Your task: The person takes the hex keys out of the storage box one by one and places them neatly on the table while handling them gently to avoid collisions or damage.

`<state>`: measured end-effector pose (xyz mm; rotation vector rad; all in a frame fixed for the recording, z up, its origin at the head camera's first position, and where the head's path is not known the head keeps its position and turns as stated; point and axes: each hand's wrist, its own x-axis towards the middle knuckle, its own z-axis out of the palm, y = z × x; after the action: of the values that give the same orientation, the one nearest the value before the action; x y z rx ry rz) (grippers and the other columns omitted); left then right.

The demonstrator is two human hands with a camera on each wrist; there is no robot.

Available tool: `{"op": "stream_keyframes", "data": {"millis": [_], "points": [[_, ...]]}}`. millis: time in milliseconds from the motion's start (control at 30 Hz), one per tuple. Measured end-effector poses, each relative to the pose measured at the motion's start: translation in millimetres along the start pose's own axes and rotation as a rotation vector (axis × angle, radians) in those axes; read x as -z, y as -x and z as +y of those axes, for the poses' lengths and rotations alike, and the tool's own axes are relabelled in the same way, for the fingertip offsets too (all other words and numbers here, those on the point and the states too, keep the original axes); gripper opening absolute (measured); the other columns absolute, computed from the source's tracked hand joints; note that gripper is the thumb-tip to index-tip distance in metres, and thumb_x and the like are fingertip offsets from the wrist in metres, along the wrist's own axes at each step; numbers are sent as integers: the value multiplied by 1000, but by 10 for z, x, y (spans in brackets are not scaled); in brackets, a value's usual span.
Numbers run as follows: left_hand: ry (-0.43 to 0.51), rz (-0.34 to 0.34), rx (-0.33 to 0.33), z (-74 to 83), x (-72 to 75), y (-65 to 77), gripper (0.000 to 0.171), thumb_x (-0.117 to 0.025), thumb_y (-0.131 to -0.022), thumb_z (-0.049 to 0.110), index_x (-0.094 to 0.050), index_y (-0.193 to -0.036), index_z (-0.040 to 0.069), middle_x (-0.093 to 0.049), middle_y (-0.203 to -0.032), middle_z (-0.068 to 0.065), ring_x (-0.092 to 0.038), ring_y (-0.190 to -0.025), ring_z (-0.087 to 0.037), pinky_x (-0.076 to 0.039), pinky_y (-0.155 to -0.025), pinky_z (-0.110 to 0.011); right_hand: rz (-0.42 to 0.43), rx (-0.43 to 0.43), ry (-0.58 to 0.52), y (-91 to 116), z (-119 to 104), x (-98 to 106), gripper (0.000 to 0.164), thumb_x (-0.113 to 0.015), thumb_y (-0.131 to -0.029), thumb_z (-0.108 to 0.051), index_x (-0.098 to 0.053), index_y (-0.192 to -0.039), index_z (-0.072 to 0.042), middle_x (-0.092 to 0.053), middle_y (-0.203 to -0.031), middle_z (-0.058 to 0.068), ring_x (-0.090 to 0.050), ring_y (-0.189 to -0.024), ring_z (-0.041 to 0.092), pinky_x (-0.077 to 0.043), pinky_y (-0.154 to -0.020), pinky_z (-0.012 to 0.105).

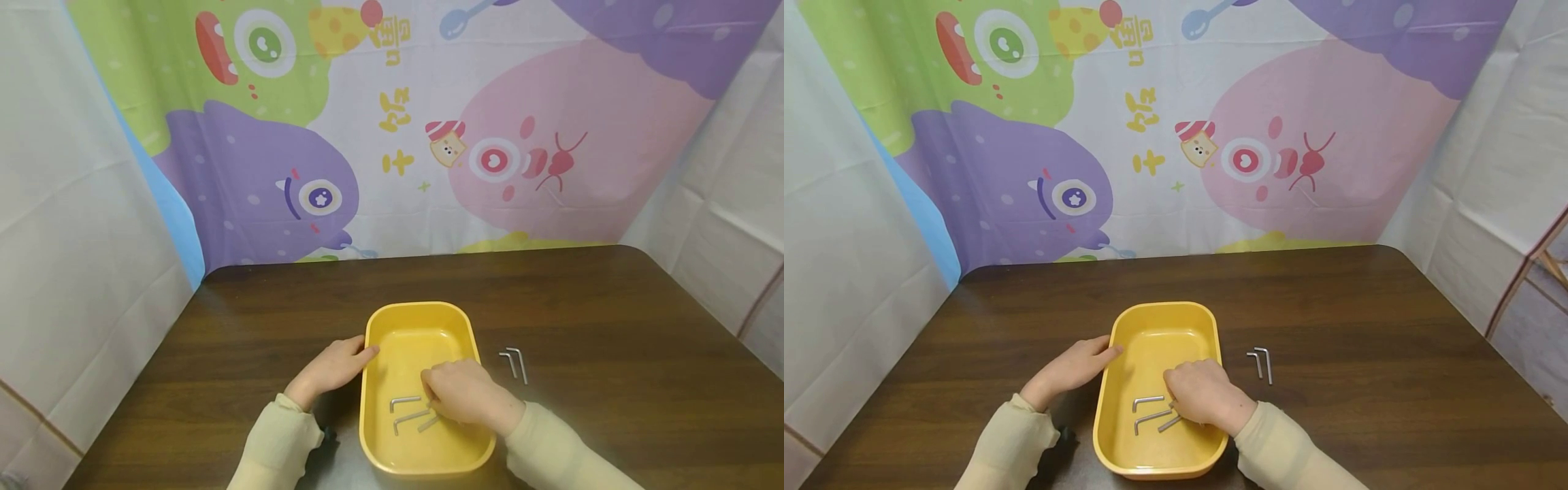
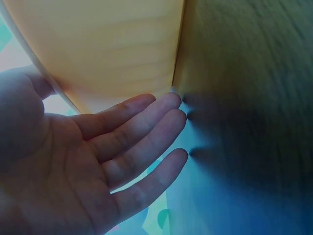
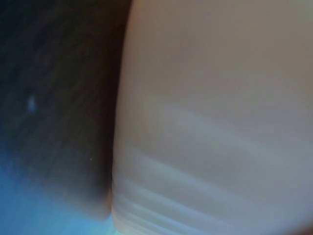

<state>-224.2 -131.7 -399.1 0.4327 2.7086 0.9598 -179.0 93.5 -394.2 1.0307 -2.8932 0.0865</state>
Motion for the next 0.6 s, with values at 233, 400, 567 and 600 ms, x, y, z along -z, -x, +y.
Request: {"op": "stream_keyframes", "data": {"millis": [233, 400, 567, 600], "points": [[6, -4, -6, -4, -3, -2, 36, -42, -94, 39, -58, -112, 12, -62, -93, -1, -55, -83, -13, -45, -79, -38, 15, 9, 6, 8, -9, 1, 22, -66, -74, -17, -48, -64, -20, -42, -60, -10, -41, -52, 6, -31, -46, 25], [2, -2, -8, -7, 1, -4, 35, -42, -94, 38, -58, -112, 12, -62, -93, -1, -55, -84, -13, -45, -80, -38, 3, 3, -11, -1, 0, -2, 23, -67, -73, -16, -47, -64, -21, -42, -60, -10, -41, -53, 6, -31, -47, 25], [8, -2, -10, -9, 0, -8, 35, -43, -94, 38, -58, -112, 12, -63, -93, -1, -55, -83, -13, -45, -80, -38, 0, -1, -33, -10, 12, -1, 23, -68, -72, -16, -47, -64, -21, -42, -60, -10, -42, -54, 7, -32, -48, 25], [9, -2, -8, -10, 1, -8, 35, -43, -94, 38, -58, -112, 12, -63, -93, -1, -55, -83, -13, -45, -80, -38, 1, -1, -42, -10, 11, 3, 23, -69, -72, -16, -47, -65, -21, -42, -61, -10, -42, -54, 7, -32, -49, 25]]}}
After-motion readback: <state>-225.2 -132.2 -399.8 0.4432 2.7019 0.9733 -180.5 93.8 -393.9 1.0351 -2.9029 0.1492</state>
